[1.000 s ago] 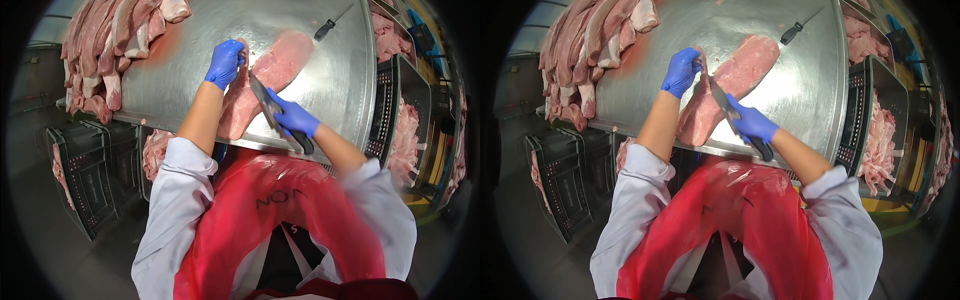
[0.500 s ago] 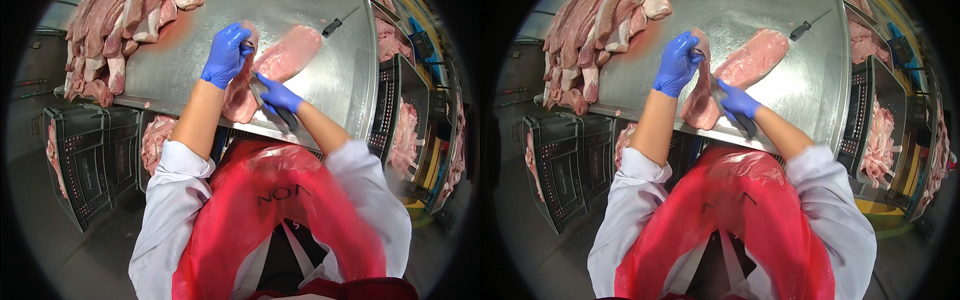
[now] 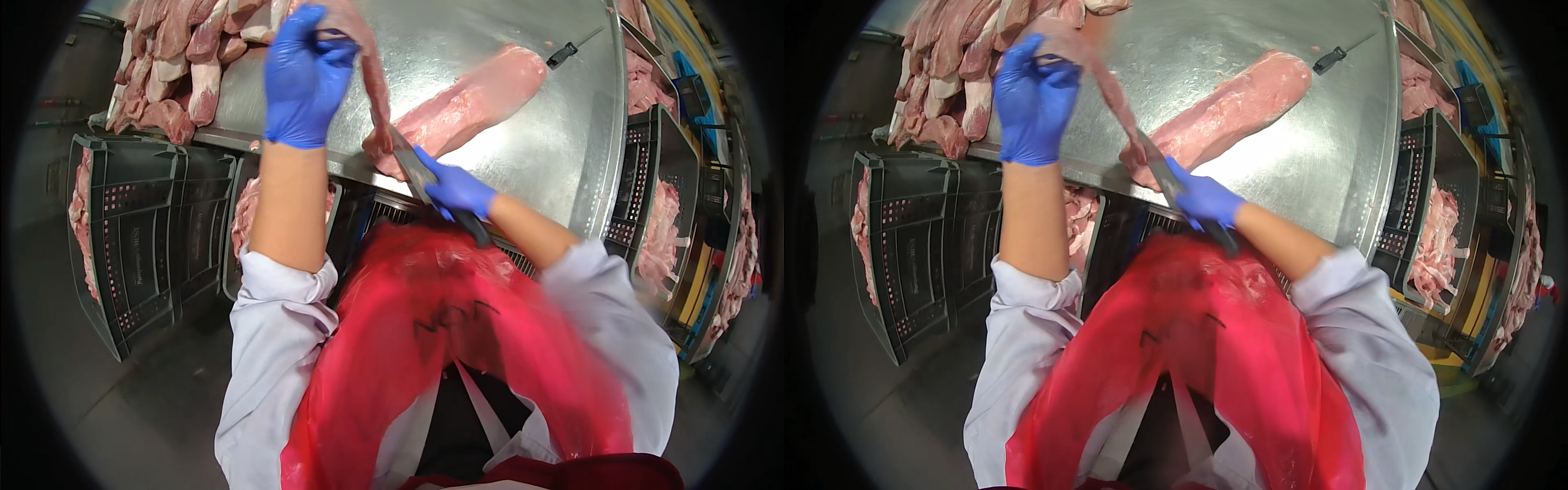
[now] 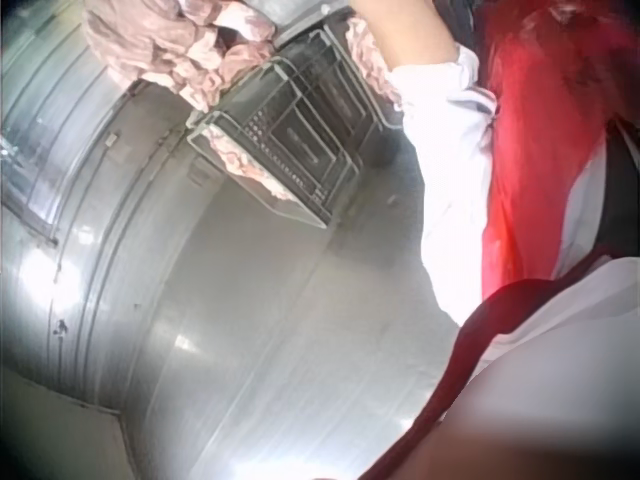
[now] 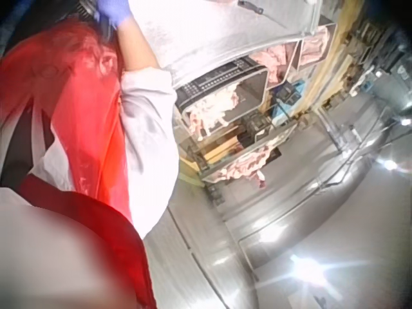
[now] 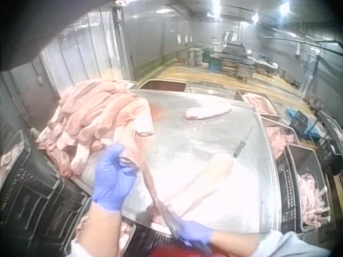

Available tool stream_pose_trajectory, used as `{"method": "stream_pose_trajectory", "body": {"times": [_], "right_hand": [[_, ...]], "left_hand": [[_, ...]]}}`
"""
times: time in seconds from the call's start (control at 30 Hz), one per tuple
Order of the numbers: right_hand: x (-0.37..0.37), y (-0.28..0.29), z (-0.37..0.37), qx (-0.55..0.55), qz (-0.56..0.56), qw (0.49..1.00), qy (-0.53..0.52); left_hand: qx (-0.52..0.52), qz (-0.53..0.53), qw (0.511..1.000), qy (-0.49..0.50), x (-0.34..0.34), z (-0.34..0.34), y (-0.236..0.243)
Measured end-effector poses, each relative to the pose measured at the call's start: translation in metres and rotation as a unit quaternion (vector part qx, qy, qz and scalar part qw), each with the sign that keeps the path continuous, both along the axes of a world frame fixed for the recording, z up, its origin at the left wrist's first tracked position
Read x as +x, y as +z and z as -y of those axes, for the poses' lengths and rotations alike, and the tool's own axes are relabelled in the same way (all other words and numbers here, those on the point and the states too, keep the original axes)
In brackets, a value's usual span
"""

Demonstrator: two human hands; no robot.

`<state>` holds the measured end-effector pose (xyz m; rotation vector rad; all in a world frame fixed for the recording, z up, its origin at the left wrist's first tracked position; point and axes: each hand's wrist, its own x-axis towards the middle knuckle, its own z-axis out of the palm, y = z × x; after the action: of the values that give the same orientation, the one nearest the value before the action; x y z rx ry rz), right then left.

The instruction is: The person cuts large slabs of raw meat on a stainless steel table using a knife. They trim fat and separate portions, placing the cut pieces into a black plastic crate below the table.

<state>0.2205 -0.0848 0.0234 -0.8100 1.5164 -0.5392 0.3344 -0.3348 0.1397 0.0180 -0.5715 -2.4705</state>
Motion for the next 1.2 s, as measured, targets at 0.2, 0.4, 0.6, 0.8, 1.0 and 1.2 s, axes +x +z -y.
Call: {"method": "stream_pose_trajectory", "body": {"times": [0.2,0.4,0.6,0.8,1.0,1.2], "right_hand": [[0.013,-0.038,0.061,-0.107,-0.008,0.994,-0.024],[0.026,-0.005,0.055,-0.082,0.000,0.993,0.081],[-0.027,0.025,-0.017,-0.096,0.020,0.989,0.113],[-0.115,0.010,-0.086,-0.105,0.033,0.950,-0.294],[-0.159,-0.021,-0.137,-0.135,-0.012,0.908,-0.397],[-0.157,-0.018,-0.214,-0.113,-0.024,0.861,-0.495]], "left_hand": [[-0.018,0.003,0.996,0.087,0.046,-0.046,0.069],[-0.078,-0.001,0.976,0.204,0.205,-0.018,0.100],[-0.245,0.212,0.771,0.548,0.418,-0.011,0.075],[-0.367,0.771,0.373,0.363,0.367,0.008,-0.119],[-0.776,0.529,0.343,0.039,-0.071,-0.141,-0.189],[-0.706,0.547,0.447,-0.058,-0.166,-0.090,-0.196]]}}
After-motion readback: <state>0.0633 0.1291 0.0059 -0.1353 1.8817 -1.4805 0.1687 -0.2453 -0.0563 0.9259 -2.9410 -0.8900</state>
